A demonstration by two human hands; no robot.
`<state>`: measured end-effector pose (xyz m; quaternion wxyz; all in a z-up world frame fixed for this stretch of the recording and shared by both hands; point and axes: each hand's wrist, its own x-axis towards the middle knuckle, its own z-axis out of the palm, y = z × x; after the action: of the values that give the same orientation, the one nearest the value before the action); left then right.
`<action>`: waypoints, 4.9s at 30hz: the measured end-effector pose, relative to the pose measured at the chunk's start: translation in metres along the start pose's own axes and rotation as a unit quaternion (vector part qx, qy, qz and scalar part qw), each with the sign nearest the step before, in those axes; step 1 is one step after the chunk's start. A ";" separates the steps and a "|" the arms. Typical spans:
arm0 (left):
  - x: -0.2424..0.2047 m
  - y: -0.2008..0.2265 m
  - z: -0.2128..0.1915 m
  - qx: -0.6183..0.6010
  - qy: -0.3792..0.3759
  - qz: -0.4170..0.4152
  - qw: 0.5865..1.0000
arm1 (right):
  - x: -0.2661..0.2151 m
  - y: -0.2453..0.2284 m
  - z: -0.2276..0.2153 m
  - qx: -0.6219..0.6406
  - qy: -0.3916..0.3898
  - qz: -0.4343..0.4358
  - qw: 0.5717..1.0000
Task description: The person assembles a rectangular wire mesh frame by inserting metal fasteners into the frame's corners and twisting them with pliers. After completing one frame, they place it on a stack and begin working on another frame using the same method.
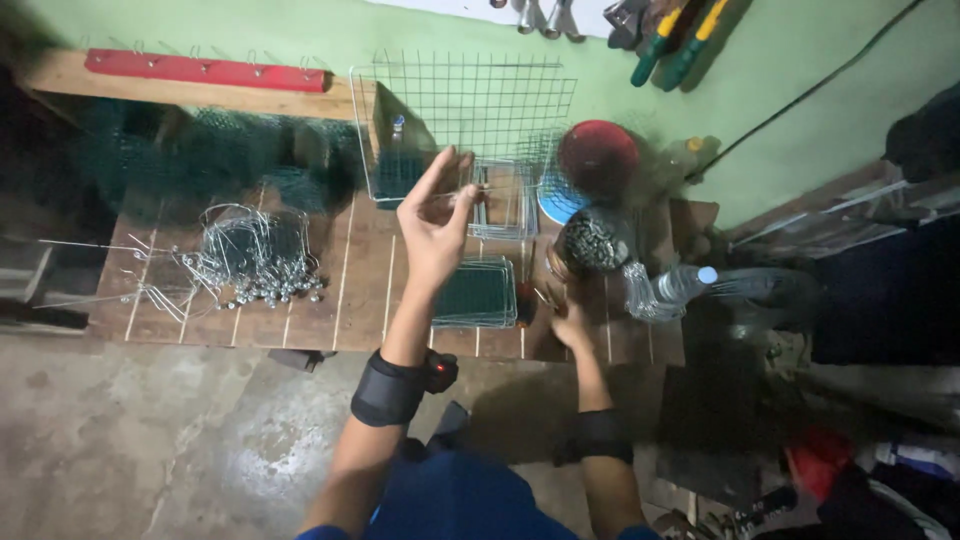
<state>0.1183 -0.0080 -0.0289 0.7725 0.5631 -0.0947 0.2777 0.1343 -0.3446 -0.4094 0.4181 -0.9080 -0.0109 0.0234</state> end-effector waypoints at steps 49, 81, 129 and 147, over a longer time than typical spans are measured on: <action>-0.048 0.097 -0.019 -0.116 0.019 0.014 0.993 | -0.107 -0.365 -0.106 0.401 -0.045 -0.030 0.915; -0.046 0.111 -0.090 -0.151 -0.012 0.022 0.988 | -0.158 -0.534 -0.011 0.400 0.043 -0.050 0.914; -0.037 0.134 -0.141 -0.244 0.004 -0.169 0.955 | -0.110 -0.513 0.013 0.011 0.233 -0.370 0.899; -0.041 0.143 -0.154 -0.221 -0.038 -0.169 0.960 | -0.111 -0.495 0.010 0.013 0.193 -0.400 0.896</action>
<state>-0.0179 0.1506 0.0155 0.9092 0.3964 -0.0865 0.0933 0.0227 -0.0198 -0.0357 0.3974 -0.8082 -0.2926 -0.3213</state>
